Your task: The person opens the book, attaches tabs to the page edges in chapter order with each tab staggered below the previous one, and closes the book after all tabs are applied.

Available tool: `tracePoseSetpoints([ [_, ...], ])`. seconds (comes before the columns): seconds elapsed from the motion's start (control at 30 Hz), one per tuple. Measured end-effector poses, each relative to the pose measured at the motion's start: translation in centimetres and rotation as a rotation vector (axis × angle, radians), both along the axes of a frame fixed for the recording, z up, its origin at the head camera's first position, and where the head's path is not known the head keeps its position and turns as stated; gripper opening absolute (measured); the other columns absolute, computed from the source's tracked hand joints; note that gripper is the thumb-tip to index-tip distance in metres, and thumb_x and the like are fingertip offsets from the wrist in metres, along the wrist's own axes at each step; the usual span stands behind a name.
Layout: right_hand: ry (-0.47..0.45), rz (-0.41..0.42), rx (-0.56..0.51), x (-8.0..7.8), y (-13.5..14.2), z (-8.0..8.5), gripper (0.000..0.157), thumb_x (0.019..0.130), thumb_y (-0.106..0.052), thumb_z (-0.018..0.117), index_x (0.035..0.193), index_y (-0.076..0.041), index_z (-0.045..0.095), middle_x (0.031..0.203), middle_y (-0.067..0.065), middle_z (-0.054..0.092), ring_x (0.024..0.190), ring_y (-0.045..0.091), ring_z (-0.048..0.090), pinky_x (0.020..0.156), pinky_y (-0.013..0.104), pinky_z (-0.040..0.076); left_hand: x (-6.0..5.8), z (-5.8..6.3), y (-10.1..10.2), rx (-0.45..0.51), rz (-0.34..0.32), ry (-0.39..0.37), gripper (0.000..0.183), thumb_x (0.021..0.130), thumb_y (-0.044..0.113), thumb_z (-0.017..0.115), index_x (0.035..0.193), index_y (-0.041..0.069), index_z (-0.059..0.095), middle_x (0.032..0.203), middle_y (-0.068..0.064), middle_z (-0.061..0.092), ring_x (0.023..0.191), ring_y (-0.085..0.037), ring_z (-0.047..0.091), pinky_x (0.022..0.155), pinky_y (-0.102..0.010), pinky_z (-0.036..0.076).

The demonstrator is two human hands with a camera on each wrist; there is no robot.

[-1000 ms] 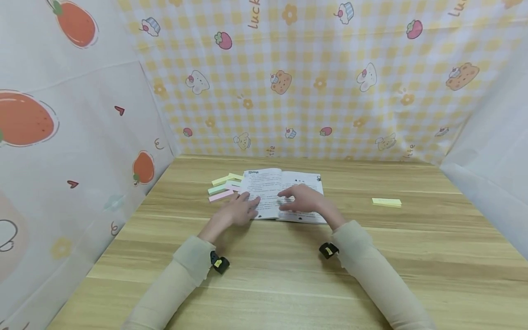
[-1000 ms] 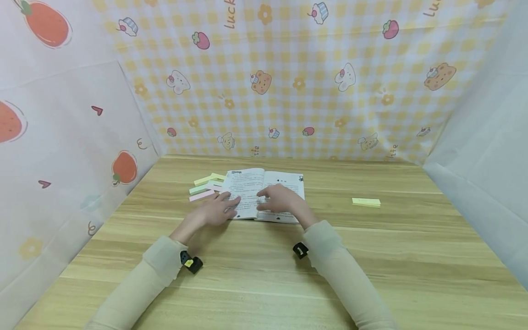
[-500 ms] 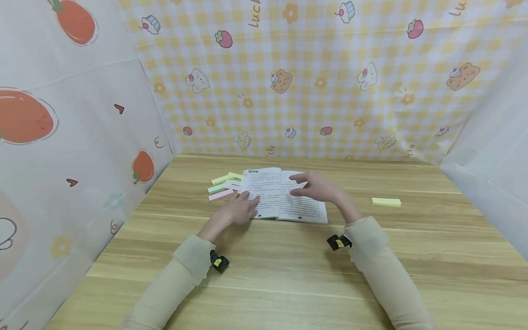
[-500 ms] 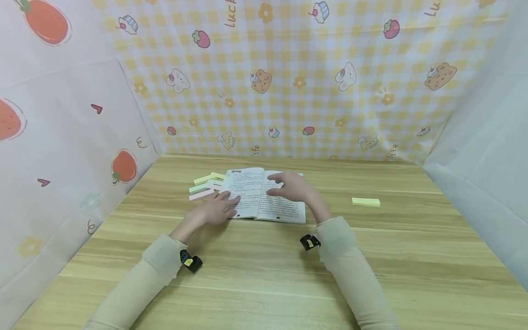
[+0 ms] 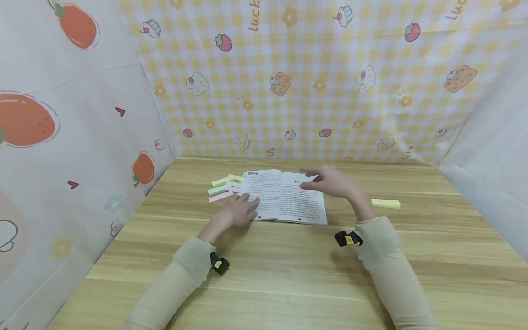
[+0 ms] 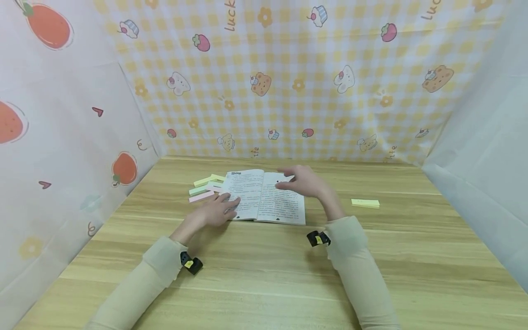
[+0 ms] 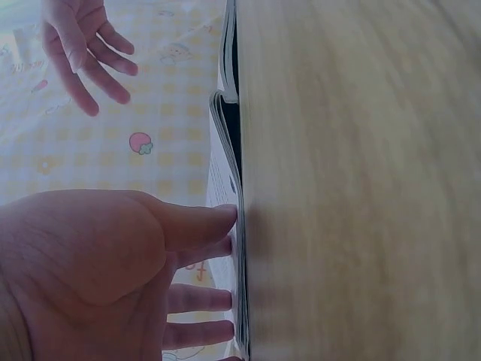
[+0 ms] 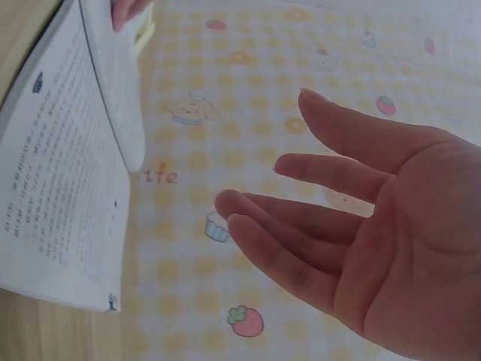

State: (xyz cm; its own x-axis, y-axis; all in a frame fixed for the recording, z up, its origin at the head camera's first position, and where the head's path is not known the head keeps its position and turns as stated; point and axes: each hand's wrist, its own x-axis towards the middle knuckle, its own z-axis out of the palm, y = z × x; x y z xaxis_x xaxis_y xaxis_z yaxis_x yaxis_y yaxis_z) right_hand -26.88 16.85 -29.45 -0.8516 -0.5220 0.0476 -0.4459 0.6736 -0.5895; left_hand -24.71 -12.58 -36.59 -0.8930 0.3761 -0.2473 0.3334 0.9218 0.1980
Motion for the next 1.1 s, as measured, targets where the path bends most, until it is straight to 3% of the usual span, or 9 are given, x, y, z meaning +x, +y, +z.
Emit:
tracePoseSetpoints([
  [0.23, 0.021, -0.015, -0.041, 0.1, 1.7, 0.9, 0.06, 0.096, -0.028, 0.071, 0.148, -0.004, 0.051, 0.143, 0.02, 0.055, 0.113, 0.033, 0.066, 0.091, 0.049, 0.055, 0.0, -0.3, -0.1, 0.006, 0.005, -0.004, 0.055, 0.109, 0.035, 0.042, 0.159, 0.017, 0.033, 0.164, -0.02, 0.021, 0.149, -0.048, 0.014, 0.117, -0.064, 0.017],
  [0.7, -0.014, -0.07, -0.116, 0.7, 5.7, 2.4, 0.062, 0.095, -0.034, 0.072, 0.149, -0.01, 0.051, 0.137, 0.017, 0.06, 0.12, 0.031, 0.062, 0.098, 0.05, 0.05, -0.1, -0.6, -0.2, 0.004, -0.008, 0.008, 0.054, 0.109, 0.035, 0.042, 0.159, 0.017, 0.033, 0.164, -0.021, 0.021, 0.149, -0.048, 0.014, 0.118, -0.063, 0.015],
  [1.0, -0.04, -0.095, -0.153, 1.0, 9.1, 2.6, 0.059, 0.095, -0.032, 0.072, 0.147, -0.011, 0.053, 0.141, 0.011, 0.058, 0.119, 0.023, 0.062, 0.092, 0.023, 0.05, -0.1, -0.3, -0.1, -0.002, -0.016, 0.004, 0.054, 0.109, 0.034, 0.042, 0.159, 0.015, 0.033, 0.163, -0.021, 0.022, 0.149, -0.048, 0.015, 0.119, -0.06, 0.013],
  [1.1, -0.048, -0.114, -0.162, 1.0, 10.0, 2.6, 0.056, 0.095, -0.03, 0.073, 0.146, -0.013, 0.055, 0.141, 0.008, 0.058, 0.117, 0.018, 0.063, 0.09, 0.019, 0.05, 0.0, -0.2, -0.1, -0.001, -0.02, 0.007, 0.054, 0.109, 0.033, 0.043, 0.159, 0.014, 0.034, 0.163, -0.022, 0.023, 0.149, -0.047, 0.016, 0.12, -0.059, 0.015],
])
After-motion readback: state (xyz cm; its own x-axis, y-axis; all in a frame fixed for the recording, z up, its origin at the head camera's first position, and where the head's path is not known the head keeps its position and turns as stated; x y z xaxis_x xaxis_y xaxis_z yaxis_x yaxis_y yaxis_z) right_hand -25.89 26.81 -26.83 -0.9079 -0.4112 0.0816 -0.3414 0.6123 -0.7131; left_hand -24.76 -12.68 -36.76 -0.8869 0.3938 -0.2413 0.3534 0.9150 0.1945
